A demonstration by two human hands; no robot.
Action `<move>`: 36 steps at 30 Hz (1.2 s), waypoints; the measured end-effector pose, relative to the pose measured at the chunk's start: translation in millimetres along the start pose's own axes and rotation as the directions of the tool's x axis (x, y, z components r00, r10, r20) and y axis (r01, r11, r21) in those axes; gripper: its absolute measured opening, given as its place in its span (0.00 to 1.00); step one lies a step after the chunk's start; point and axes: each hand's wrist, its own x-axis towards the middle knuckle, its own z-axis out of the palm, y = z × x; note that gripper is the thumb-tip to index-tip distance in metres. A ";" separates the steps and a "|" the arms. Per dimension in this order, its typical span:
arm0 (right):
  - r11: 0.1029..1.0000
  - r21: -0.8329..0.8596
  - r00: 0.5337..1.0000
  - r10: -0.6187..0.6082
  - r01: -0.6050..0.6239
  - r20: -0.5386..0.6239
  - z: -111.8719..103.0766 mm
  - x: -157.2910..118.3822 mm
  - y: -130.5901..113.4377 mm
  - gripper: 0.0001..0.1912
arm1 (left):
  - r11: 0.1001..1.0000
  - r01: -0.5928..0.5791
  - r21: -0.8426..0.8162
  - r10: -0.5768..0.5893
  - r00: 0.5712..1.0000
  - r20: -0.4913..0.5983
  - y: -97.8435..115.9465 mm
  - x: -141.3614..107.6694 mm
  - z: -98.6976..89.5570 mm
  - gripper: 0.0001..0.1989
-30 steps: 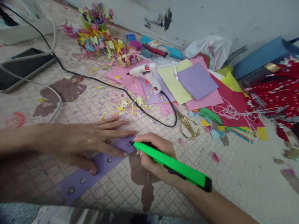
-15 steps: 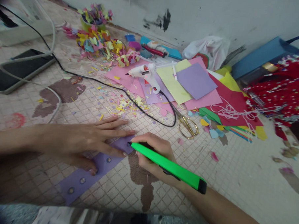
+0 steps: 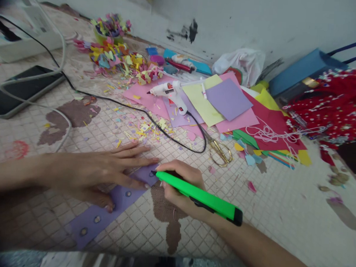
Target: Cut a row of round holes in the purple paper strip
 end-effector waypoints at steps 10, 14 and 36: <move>0.998 -0.036 0.998 -0.049 0.050 0.036 -0.2 -0.5 6.6 0.16 | 1.000 -0.012 -0.023 0.011 1.000 -0.023 0.1 0.3 0.1 0.32; 0.997 -0.022 0.997 -0.068 0.070 0.047 -0.2 0.9 6.6 0.16 | 1.000 -0.016 -0.023 0.015 0.999 -0.037 -0.6 -0.3 0.2 0.32; 0.996 0.001 0.996 -0.091 0.091 0.000 -1.3 -0.7 5.1 0.16 | 1.000 0.008 0.005 -0.008 1.000 -0.004 1.8 0.7 -1.2 0.32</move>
